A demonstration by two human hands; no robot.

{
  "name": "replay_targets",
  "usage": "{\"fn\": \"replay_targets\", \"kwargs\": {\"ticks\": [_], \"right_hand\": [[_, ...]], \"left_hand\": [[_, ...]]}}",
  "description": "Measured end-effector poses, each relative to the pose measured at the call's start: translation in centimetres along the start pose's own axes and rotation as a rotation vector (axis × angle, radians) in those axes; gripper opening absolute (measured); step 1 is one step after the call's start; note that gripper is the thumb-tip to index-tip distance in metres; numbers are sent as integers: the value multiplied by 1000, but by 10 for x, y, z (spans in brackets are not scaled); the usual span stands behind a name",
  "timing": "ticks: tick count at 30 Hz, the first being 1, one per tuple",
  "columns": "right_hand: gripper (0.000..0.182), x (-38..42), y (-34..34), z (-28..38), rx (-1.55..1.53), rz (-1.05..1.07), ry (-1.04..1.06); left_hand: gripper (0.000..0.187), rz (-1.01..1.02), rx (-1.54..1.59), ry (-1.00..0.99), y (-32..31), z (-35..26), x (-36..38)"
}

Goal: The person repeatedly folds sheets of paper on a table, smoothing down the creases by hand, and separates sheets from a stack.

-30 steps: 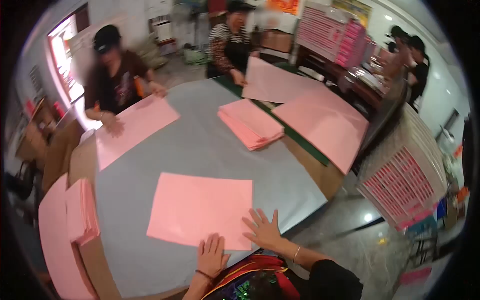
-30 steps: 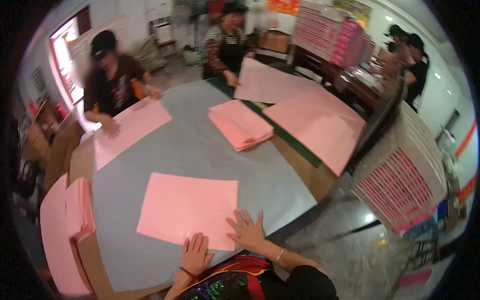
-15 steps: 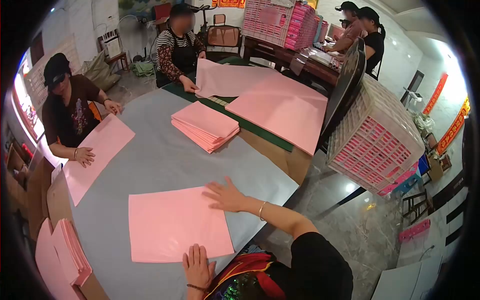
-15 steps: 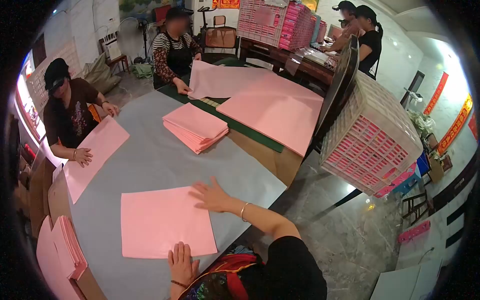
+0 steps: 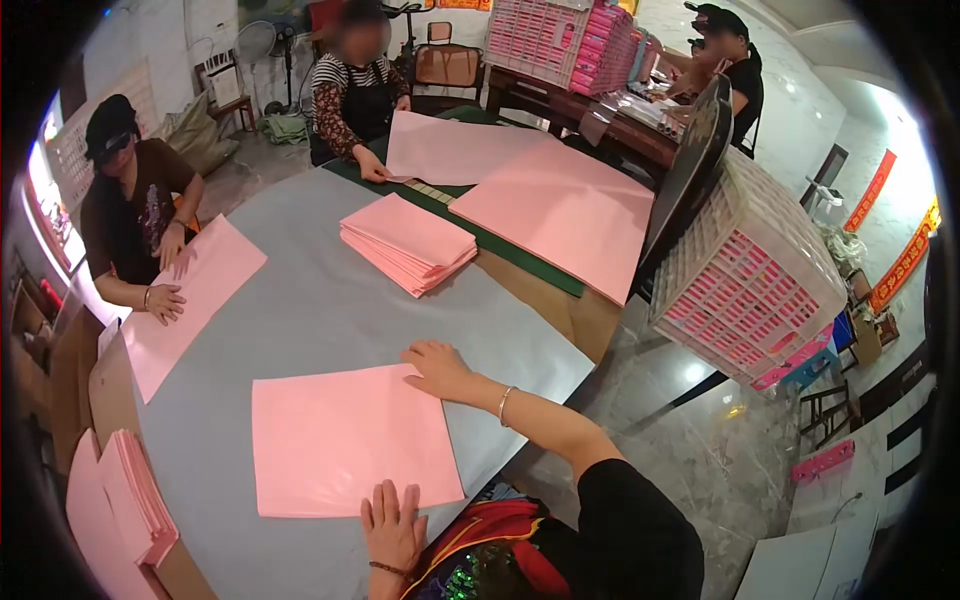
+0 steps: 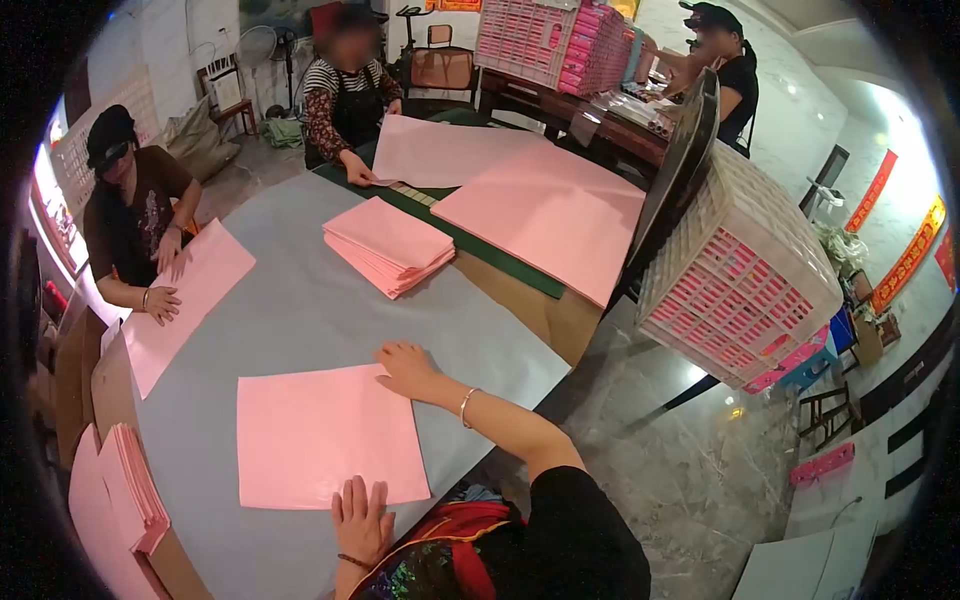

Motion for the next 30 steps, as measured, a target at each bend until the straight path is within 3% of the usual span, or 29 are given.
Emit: {"fn": "replay_targets", "kwargs": {"ticks": [2,14,19,23,25,29,30], "right_hand": [[41,-5,3,-1,78,63,-67],[39,-24,2,-21,-357,77,-119],[54,-5,23,-4,-745,-51,-305],[67,8,-6,-21,-946,-109,-308],[74,21,-2,-6,-1315,-73,-323],[76,37,-2,4,-1407,10,-367],[69,37,-7,7,-1381,64,-290]], "left_hand": [[57,9,-2,1,-6,2,-1],[58,7,-10,5,-8,4,1],[57,-9,25,-6,-3,1,0],[57,-7,33,-11,1,1,0],[57,8,47,-9,3,-1,0],[58,-26,16,-26,4,0,1],[58,-30,23,-34,4,0,0]]}}
Point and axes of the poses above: each hand's wrist, its own x-axis away from the middle knuckle, its own y-axis out of the back of the hand, z = x × y, the point moved 4 cm from there along -x, towards the middle knuckle, and after that the axes turned 13 degrees about z, right-handed, at the moved point
